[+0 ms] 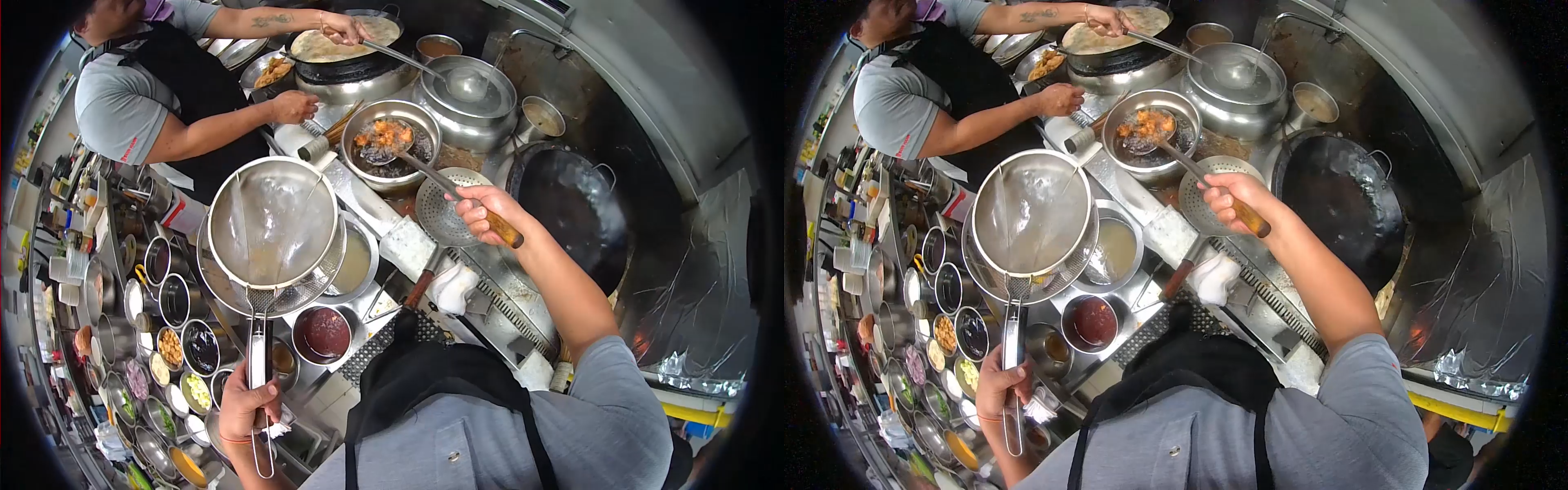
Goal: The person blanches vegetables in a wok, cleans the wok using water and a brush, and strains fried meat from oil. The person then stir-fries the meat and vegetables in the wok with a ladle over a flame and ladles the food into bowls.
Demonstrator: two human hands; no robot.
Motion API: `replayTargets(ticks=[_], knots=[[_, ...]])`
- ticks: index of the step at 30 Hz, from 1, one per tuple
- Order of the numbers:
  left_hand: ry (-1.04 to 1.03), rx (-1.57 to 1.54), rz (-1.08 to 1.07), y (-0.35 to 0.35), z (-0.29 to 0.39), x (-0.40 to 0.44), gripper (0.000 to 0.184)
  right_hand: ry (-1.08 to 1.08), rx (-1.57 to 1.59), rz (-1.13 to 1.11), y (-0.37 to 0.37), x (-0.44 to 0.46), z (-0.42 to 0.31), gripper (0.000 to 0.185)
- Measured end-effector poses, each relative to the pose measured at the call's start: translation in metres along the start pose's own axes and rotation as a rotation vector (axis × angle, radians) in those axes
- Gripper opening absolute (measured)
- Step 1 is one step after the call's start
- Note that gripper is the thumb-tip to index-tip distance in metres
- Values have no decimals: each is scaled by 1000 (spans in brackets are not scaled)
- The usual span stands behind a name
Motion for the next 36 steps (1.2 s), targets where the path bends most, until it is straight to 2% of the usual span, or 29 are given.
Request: replayTargets(ticks=[3, 6, 8, 11, 18, 28, 31, 34, 36], knots=[[22, -46, 6, -1, -8, -3, 43, 30, -140, 18, -2, -4, 4, 18], [28, -49, 14, 4, -15, -6, 42, 44, -105, 19, -5, -8, 9, 18], [41, -48, 33, 7, -18, -7, 41, 12, -96, -56, -4, -11, 11, 14], [13, -61, -2, 7, -19, -4, 41, -4, -58, -129, -2, -19, 16, 18], [4, -31, -7, -5, -13, 1, 35, 2, 68, -120, -2, -47, 27, 22], [-2, 42, -44, -21, -7, 27, 31, 32, -26, -110, 8, -73, 23, 18], [23, -4, -109, -25, -10, 40, 33, 50, 7, -186, 12, -83, 16, 29], [7, 33, -135, -34, -3, 47, 27, -9, 45, -196, 14, -88, 11, 18], [13, 36, -139, -37, -1, 49, 27, 4, 142, -139, -1, -96, 9, 19]])
Point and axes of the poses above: each hand's wrist, its own x-axis towards the middle knuckle, its own y-axis out of the back of the hand, z = x × y, the point moved 3 cm from there along x, towards the middle knuckle, and after that the axes turned 5 degrees about -z, right-handed, at the moved point
